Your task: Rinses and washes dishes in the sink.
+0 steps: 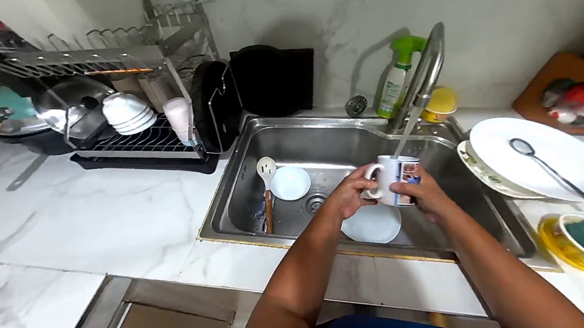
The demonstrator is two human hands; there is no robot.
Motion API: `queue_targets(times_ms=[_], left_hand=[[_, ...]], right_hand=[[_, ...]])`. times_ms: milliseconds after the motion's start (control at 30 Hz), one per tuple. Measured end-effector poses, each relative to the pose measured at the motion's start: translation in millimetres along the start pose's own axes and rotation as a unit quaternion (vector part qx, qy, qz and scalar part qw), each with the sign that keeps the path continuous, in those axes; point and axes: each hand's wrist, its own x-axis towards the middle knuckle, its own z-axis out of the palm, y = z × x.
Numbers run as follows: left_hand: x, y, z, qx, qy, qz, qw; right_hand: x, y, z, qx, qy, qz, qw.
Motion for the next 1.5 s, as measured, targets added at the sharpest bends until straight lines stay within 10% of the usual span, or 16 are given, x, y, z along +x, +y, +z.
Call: queue_targets(times_ms=[433,633,1000,1167,1300,1500], left_hand=[[37,-7,14,-0.114,0.151,-0.065,0.980],[18,7,-7,0.014,0.186,-0.109,0.976],[-82,172,-146,0.234,0.403,0.085,0.881],[-117,251,-142,0.532,0.311,-0.050,0.786],[-125,222,-135,0.631,0.254,-0.170,0.713],[-85,118,-120,0.585,0.092,-0.143,0.793]], right_hand=[[-3,-2,5,-0.050,0.011,0.022,0.998],[4,-46,0,-0.289,-0.052,0.032,0.955],[101,-225,193,-0.378,-0.279,-0.104,0.877],[122,-282,231,-0.411,-0.185,-0.182,0.874],[113,-265,219,-0.411,-0.081,-0.168,0.893],[96,-121,137,-0.106,-0.039,0.012,0.993]])
